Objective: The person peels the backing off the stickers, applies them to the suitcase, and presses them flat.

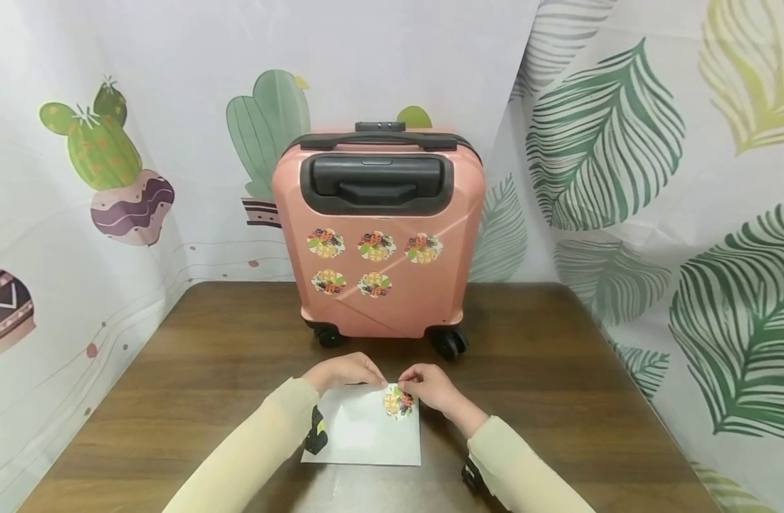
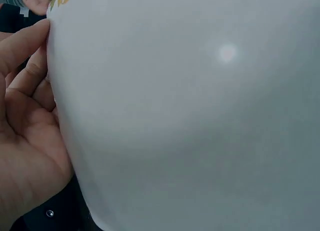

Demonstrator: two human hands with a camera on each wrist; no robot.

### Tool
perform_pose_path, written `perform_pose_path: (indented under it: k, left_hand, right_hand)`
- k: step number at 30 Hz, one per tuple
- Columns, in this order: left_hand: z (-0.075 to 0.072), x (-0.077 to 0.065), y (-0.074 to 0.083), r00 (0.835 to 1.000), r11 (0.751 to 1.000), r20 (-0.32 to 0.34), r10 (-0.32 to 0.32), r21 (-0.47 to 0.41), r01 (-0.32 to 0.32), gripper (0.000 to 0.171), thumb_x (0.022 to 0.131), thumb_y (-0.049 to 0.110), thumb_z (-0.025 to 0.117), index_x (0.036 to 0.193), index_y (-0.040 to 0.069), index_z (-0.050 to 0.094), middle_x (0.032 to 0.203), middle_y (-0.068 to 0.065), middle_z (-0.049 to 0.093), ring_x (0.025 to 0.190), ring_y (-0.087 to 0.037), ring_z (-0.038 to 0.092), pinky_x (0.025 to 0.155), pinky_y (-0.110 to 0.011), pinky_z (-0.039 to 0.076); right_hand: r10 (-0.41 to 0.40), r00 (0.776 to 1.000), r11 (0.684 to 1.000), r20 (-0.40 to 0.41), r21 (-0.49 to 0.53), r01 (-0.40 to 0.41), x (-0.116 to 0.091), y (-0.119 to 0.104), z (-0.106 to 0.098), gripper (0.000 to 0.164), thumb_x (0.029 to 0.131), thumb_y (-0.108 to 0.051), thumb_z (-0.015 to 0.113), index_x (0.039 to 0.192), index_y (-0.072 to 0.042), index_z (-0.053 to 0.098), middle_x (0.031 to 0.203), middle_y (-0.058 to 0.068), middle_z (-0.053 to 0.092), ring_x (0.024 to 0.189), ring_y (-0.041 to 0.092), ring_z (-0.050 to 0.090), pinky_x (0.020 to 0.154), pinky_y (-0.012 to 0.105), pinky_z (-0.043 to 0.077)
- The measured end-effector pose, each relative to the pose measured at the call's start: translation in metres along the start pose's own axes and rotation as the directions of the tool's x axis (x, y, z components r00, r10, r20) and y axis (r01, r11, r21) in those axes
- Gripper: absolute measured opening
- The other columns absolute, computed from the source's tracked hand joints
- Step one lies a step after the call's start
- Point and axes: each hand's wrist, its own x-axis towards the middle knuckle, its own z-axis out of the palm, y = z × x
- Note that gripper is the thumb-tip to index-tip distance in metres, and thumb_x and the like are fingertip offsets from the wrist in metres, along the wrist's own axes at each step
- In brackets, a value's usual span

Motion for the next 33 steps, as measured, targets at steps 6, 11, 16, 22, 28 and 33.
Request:
perform_pose_path:
  k: [6,11,16,22,28,33]
  left_hand:
    - [-0.003,0.002,-0.001,0.998,0.997,0.038,-0.058,-0.047,0.059,0.026,0.093,0.014,0.070,0.112,-0.002,0.077,0.126,-0.010,0.073,0.122,-0.018,0.063,0.114,-0.040,0.046]
    - [-0.005,0.003,-0.001,0.995,0.994,0.073,-0.075,-0.079,0.081,0.028,0.093,0.013,0.069,0.114,-0.004,0.076,0.124,-0.010,0.074,0.109,-0.011,0.063,0.107,-0.033,0.049]
    - [-0.006,0.005,-0.002,0.990,0.987,0.104,-0.091,-0.121,0.103,0.030,0.095,0.012,0.067,0.118,-0.005,0.073,0.127,-0.012,0.073,0.104,-0.011,0.063,0.104,-0.031,0.050]
    - [-0.004,0.006,-0.005,0.991,0.989,0.113,-0.076,-0.120,0.090,0.030,0.096,0.008,0.064,0.121,-0.007,0.071,0.133,-0.015,0.069,0.117,-0.015,0.061,0.115,-0.038,0.044]
    - [-0.005,0.004,-0.002,0.989,0.986,0.124,-0.084,-0.134,0.100,0.029,0.098,0.005,0.060,0.122,-0.010,0.069,0.133,-0.017,0.068,0.123,-0.018,0.059,0.120,-0.042,0.040]
    - [-0.006,0.003,0.000,0.986,0.983,0.124,-0.112,-0.132,0.128,0.029,0.100,0.006,0.060,0.122,-0.009,0.069,0.134,-0.015,0.068,0.123,-0.017,0.057,0.121,-0.043,0.039]
  right_hand:
    - [-0.123,0.988,0.992,0.093,0.029,0.120,0.008,0.000,-0.002,0.018,0.094,-0.012,0.072,0.104,0.003,0.070,0.095,0.014,0.069,0.082,0.014,0.055,0.069,0.026,0.047]
    - [-0.180,0.971,0.983,0.156,0.007,0.182,0.013,-0.002,-0.003,0.015,0.093,-0.010,0.072,0.101,0.003,0.071,0.094,0.014,0.068,0.081,0.009,0.055,0.069,0.022,0.048]
    - [-0.188,0.970,0.980,0.154,-0.044,0.196,0.015,-0.003,-0.002,0.011,0.093,-0.009,0.073,0.098,0.001,0.071,0.092,0.012,0.068,0.081,0.010,0.054,0.069,0.022,0.048]
    - [-0.202,0.969,0.972,0.142,-0.089,0.216,0.015,-0.004,0.001,0.009,0.092,-0.006,0.072,0.098,0.000,0.074,0.090,0.010,0.070,0.079,0.009,0.054,0.069,0.020,0.047]
    - [-0.218,0.969,0.964,0.113,-0.128,0.232,0.015,-0.006,0.002,0.009,0.093,-0.005,0.071,0.098,-0.002,0.078,0.093,0.010,0.075,0.078,0.005,0.055,0.069,0.019,0.049]
    - [-0.236,0.965,0.957,0.117,-0.144,0.251,0.016,-0.008,0.002,0.009,0.093,-0.006,0.071,0.098,-0.002,0.078,0.093,0.010,0.075,0.079,0.004,0.055,0.070,0.019,0.049]
